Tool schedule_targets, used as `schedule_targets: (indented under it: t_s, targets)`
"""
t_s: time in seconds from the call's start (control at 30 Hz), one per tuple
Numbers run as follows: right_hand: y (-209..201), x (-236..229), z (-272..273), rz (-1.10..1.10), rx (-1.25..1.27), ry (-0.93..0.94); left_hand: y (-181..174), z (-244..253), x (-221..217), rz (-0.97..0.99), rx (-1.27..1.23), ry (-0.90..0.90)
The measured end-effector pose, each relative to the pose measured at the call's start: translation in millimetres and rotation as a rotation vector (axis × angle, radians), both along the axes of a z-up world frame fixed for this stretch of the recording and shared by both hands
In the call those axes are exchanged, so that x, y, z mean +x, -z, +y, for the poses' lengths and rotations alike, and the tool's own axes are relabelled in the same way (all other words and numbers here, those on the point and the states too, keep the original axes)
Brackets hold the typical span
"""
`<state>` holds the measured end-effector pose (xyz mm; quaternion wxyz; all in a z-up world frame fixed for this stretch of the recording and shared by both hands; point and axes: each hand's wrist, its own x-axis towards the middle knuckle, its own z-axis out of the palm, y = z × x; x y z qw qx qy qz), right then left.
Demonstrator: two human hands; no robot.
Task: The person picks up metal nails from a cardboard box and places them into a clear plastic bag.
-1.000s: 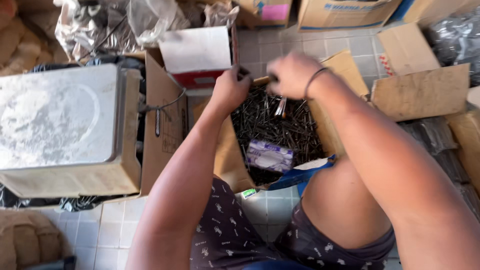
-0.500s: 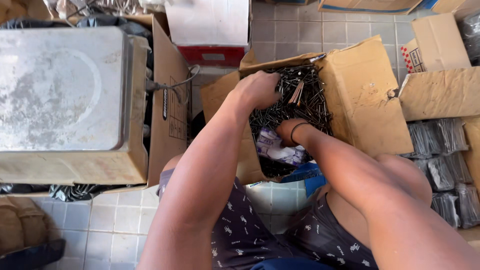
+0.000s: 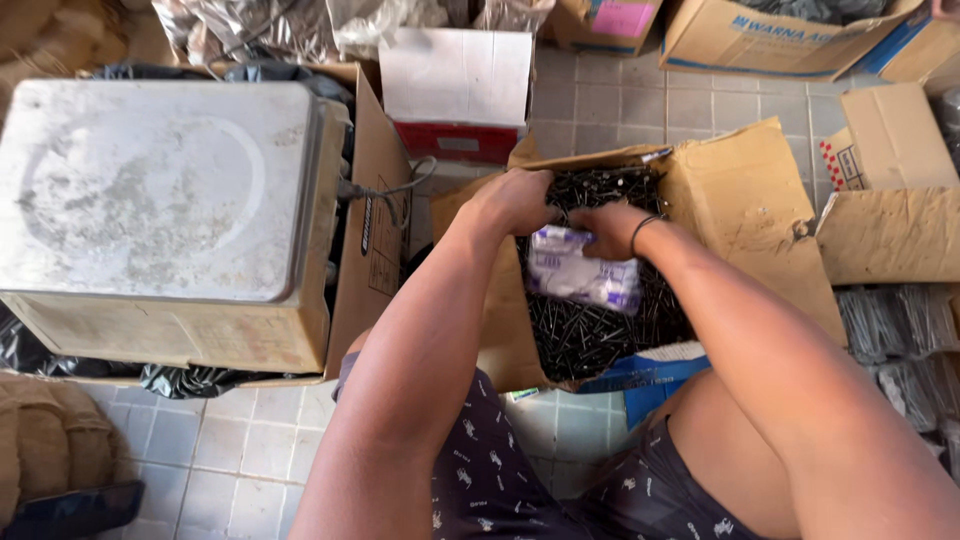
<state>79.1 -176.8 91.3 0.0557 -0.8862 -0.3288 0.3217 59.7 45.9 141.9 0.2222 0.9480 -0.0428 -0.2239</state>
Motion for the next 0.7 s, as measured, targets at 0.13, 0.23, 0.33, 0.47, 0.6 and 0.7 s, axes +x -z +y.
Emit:
schedule_targets:
  t_s: [0.13, 0.23, 0.33, 0.47, 0.6, 0.7]
  targets:
    - [-81.3, 18.7, -11.0, -0.151, 0.111, 0.175, -70.9, 10.9, -26.2, -0.052, -0.151, -0.116]
    - [-122.2, 11.9, -24.6, -0.193, 0.286, 0.323, -80.6, 13.5, -25.3, -0.106, -0.534, -0.385]
    - [-128.6, 21.3, -39.5, -0.261, 0.503, 0.47, -95.4, -1.3, -28.1, -0.021, -0.823, -0.599]
    - [-137.7, 16.4, -38.8, -0.3, 0.675, 0.601, -72.8, -20.6, -15.4, 0.017, -1.342, -0.677]
    - [-130.8, 18.8, -45.5, -0.614, 0.899, 0.326, -49.1, -27.9, -2.9, -0.094, -1.421, -0.634]
    - [-128.9, 17.7, -49.5, -0.748, 0.9, 0.092, -47.6, -23.8, -0.3, -0.139, -1.424, -0.655]
